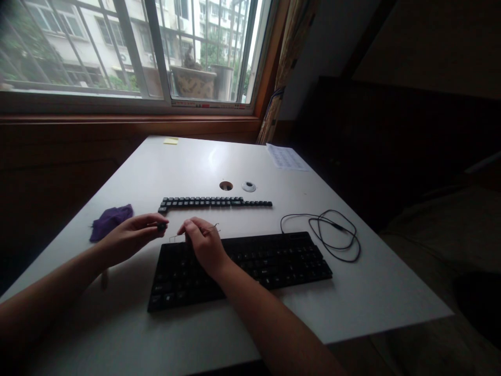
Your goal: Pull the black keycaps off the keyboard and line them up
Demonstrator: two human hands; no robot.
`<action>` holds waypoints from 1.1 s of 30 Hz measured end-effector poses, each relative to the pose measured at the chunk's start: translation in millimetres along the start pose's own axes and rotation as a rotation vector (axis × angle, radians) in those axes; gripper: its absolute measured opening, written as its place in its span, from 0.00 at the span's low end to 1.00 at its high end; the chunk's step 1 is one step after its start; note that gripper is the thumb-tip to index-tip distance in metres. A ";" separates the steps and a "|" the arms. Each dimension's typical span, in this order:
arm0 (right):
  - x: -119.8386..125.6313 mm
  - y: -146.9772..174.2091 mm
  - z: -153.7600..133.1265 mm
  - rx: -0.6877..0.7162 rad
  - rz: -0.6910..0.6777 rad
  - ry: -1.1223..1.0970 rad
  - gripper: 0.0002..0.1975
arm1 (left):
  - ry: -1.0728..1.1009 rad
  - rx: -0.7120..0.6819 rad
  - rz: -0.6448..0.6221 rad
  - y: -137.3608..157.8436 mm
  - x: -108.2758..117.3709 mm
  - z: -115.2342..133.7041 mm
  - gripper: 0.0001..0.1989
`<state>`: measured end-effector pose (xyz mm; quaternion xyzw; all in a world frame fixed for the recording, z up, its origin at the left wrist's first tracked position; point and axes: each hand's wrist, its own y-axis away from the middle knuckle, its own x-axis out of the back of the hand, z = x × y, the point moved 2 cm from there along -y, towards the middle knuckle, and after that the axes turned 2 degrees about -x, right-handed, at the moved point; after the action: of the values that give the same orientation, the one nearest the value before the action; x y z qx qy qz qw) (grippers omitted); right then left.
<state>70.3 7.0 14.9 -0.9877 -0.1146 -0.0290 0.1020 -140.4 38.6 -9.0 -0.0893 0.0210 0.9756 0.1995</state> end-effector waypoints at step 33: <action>-10.3 9.1 2.1 0.463 0.006 0.725 0.09 | 0.006 -0.003 -0.143 3.1 -3.3 -2.6 0.18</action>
<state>62.5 -3.5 10.2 -0.8650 -0.0718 -0.3475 0.3547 -138.2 34.2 -10.9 -0.0937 0.0139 0.9586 0.2687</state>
